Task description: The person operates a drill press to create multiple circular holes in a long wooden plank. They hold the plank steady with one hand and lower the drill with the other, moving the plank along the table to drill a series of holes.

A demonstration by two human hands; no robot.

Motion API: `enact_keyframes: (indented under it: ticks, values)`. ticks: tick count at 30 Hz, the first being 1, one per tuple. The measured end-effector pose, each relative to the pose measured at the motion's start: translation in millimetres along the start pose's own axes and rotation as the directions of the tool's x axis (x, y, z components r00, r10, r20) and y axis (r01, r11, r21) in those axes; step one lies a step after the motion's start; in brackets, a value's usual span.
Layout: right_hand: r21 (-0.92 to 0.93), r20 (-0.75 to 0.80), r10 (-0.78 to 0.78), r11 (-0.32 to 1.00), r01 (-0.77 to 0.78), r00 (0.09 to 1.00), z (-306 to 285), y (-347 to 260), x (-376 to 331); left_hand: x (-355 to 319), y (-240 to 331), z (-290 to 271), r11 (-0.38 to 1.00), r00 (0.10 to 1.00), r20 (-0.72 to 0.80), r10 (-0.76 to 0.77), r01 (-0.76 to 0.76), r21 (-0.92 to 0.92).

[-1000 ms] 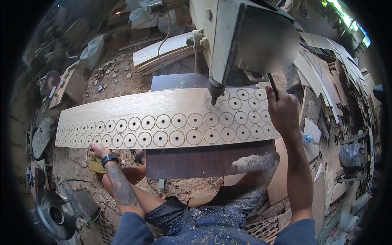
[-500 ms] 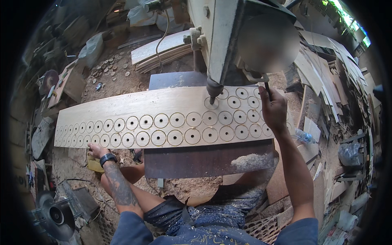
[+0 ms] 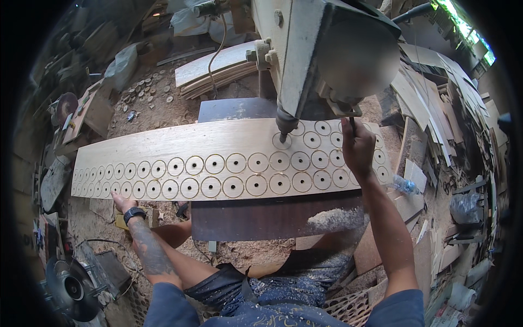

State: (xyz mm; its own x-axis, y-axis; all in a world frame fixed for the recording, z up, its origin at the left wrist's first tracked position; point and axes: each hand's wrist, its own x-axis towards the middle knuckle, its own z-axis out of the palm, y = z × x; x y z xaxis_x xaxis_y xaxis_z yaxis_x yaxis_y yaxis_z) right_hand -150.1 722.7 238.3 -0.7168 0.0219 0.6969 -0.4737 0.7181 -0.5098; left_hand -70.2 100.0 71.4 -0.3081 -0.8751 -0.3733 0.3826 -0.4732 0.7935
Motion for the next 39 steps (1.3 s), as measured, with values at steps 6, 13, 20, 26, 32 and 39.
enact_keyframes:
  ticks: [6, 13, 20, 26, 32, 39]
  values:
    - [-0.015, -0.042, 0.007, 1.000, -0.008, 0.999, 9.0, 9.0, 2.3, 26.1, 7.5, -9.2, 0.998, 0.989, 0.136, -0.060, 0.056, 0.035]
    - [-0.375, 0.341, 0.174, 0.926, -0.036, 0.924, -67.7, -62.6, 16.7, 40.0, 4.8, -17.6, 0.996, 0.977, 0.196, -0.078, 0.067, 0.063]
    - [-0.639, 0.400, -0.292, 0.590, 0.493, 0.869, -151.9, -154.8, 157.0, 50.2, 5.0, -20.1, 0.993, 0.961, 0.259, -0.095, 0.073, 0.096]
    - [-0.540, 0.284, -0.008, 0.825, 0.167, 0.959, -129.8, -156.2, 247.3, 52.1, 18.1, -32.6, 0.986, 0.951, 0.294, -0.100, 0.055, 0.160]
    - [-0.562, 0.261, -0.026, 0.809, 0.174, 0.965, -121.1, -160.7, 269.0, 40.1, 8.7, -44.1, 0.995, 0.991, 0.132, 0.031, -0.043, 0.088]
    - [-0.595, 0.257, -0.058, 0.777, 0.205, 0.965, -120.3, -182.2, 270.4, 2.9, -4.0, -28.5, 0.994, 0.997, 0.069, 0.038, -0.045, 0.102]
